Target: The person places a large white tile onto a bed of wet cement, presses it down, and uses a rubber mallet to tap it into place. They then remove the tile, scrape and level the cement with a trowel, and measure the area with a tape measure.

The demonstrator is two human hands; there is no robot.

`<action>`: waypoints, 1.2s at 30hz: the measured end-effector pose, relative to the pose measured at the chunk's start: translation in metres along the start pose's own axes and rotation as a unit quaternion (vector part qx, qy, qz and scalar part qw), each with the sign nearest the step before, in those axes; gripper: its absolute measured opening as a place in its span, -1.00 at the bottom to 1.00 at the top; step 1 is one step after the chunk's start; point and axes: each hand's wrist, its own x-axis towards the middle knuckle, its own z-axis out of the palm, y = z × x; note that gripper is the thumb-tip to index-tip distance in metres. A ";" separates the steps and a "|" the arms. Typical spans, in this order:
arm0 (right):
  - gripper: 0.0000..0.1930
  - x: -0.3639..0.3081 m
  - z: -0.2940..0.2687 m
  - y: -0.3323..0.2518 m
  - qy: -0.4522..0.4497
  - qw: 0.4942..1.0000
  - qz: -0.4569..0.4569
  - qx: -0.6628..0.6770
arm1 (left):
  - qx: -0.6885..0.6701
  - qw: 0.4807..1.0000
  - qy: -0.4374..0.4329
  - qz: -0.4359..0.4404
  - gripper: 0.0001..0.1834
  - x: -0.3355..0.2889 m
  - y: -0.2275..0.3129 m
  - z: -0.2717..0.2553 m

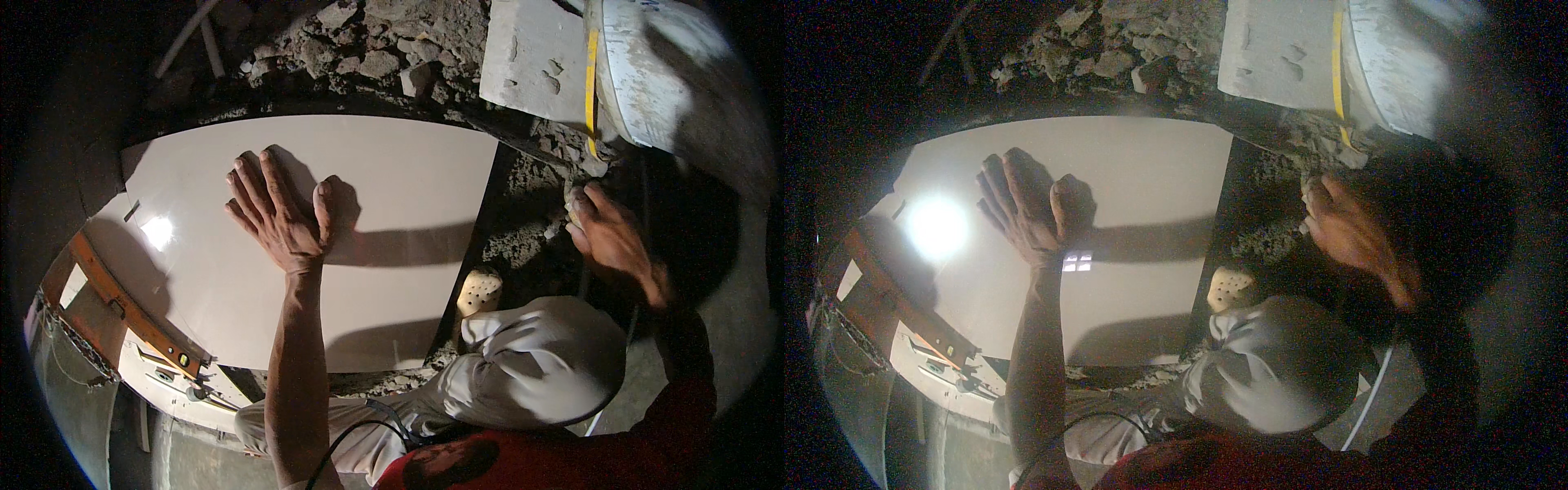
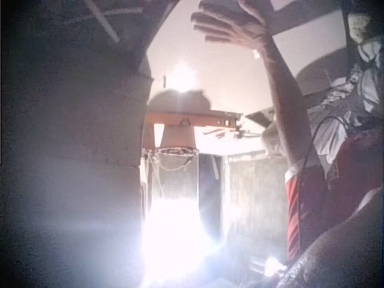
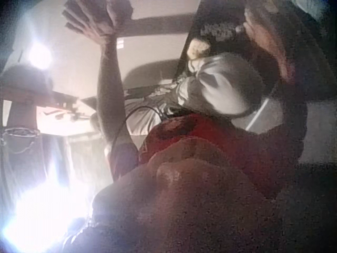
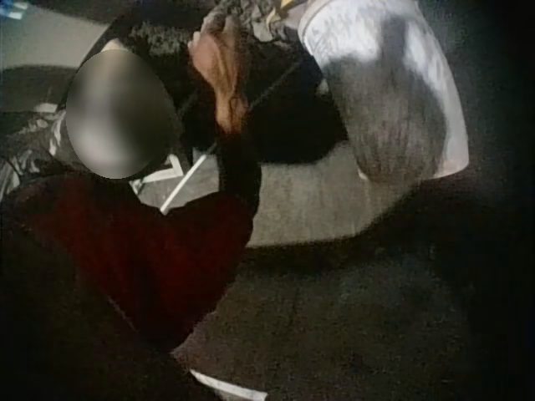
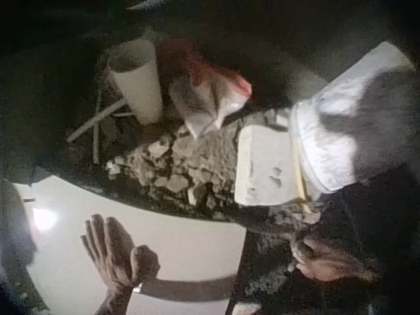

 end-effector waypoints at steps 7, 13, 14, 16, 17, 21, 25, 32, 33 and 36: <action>-0.44 0.005 0.018 0.027 0.023 0.997 -0.038 -0.056 | 0.012 1.000 0.008 -0.003 -0.03 0.001 -0.001 0.002; -0.49 -0.018 -0.005 0.044 0.155 0.982 -0.084 -0.070 | 0.009 1.000 0.003 -0.003 -0.05 -0.001 -0.001 0.000; -0.51 -0.027 -0.014 0.048 0.172 0.979 -0.095 -0.055 | 0.015 1.000 0.006 0.002 -0.07 -0.002 0.000 0.000; -0.54 -0.038 -0.021 0.052 0.191 0.976 -0.046 -0.091 | 0.020 1.000 0.010 0.007 -0.09 -0.002 0.001 0.000; -0.54 -0.037 -0.022 0.055 0.191 0.977 -0.083 -0.056 | 0.019 1.000 0.012 0.009 -0.10 -0.002 0.002 0.000; -0.53 -0.024 -0.006 0.061 0.181 0.975 -0.127 0.028 | 0.000 1.000 0.010 0.008 -0.06 0.001 0.002 0.001; -0.55 -0.014 0.017 0.064 0.173 0.971 -0.103 0.129 | -0.004 1.000 0.003 0.000 -0.04 0.000 0.001 0.000; -0.59 -0.003 0.024 0.062 0.233 0.964 -0.128 0.000 | 0.029 0.999 0.018 0.013 -0.09 0.000 0.003 0.000; -0.58 -0.001 0.022 0.059 0.225 0.966 -0.126 -0.003 | 0.029 0.999 0.020 0.015 -0.10 0.000 0.003 -0.001; -0.59 0.006 0.019 0.050 0.205 0.969 -0.129 0.041 | 0.017 1.000 0.014 0.006 -0.07 0.000 0.001 0.001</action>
